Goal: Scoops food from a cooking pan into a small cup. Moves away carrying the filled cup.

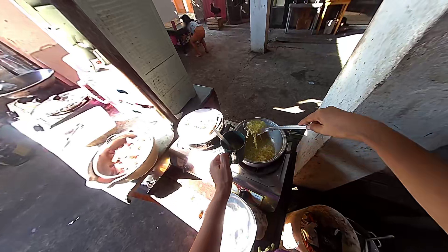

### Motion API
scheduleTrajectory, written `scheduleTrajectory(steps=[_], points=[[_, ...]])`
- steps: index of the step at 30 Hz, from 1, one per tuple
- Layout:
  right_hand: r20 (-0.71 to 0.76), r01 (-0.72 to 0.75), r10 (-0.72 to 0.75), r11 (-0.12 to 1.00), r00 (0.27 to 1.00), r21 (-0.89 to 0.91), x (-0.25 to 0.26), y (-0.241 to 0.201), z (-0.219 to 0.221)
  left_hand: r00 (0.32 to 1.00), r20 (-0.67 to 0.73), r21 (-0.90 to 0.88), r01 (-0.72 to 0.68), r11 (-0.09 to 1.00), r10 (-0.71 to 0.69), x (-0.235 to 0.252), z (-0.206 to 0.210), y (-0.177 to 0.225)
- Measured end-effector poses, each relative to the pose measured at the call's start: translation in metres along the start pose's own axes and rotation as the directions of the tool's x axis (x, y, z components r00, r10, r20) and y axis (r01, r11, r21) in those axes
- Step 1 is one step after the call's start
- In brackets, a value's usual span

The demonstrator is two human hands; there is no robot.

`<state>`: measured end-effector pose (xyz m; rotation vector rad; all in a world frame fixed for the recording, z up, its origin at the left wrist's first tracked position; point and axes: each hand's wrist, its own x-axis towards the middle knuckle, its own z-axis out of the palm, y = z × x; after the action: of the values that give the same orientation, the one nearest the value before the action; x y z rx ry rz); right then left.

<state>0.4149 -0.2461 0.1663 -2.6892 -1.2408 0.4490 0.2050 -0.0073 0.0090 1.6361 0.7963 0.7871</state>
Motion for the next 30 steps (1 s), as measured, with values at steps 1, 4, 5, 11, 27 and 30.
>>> scheduleTrajectory(steps=[1,4,5,11,27,30], points=[[-0.026,0.008,-0.008,1.000,1.000,-0.014,-0.005,0.000,-0.012,1.000,0.017,0.022,0.003,1.000,-0.003,0.001,0.003,0.000],[-0.065,-0.016,0.014,0.999,0.998,-0.042,-0.021,-0.008,-0.047,0.997,0.071,0.117,0.022,0.993,-0.031,0.004,0.011,0.006],[-0.060,-0.031,0.028,0.998,0.998,-0.050,-0.026,-0.013,-0.058,0.995,0.090,0.155,0.025,0.988,-0.039,0.004,0.014,0.009],[-0.156,-0.014,0.005,0.998,0.988,-0.056,-0.059,-0.033,-0.098,0.984,0.162,0.227,0.041,0.973,-0.080,0.008,0.037,0.018],[-0.535,0.144,-0.206,0.977,0.819,-0.156,-0.073,-0.015,-0.015,0.992,0.127,-0.119,0.011,0.993,0.004,0.013,0.055,0.023],[-0.469,0.102,-0.104,0.994,0.877,-0.029,-0.060,-0.004,-0.003,0.994,0.108,-0.184,0.020,0.983,0.000,0.009,0.052,0.017]])
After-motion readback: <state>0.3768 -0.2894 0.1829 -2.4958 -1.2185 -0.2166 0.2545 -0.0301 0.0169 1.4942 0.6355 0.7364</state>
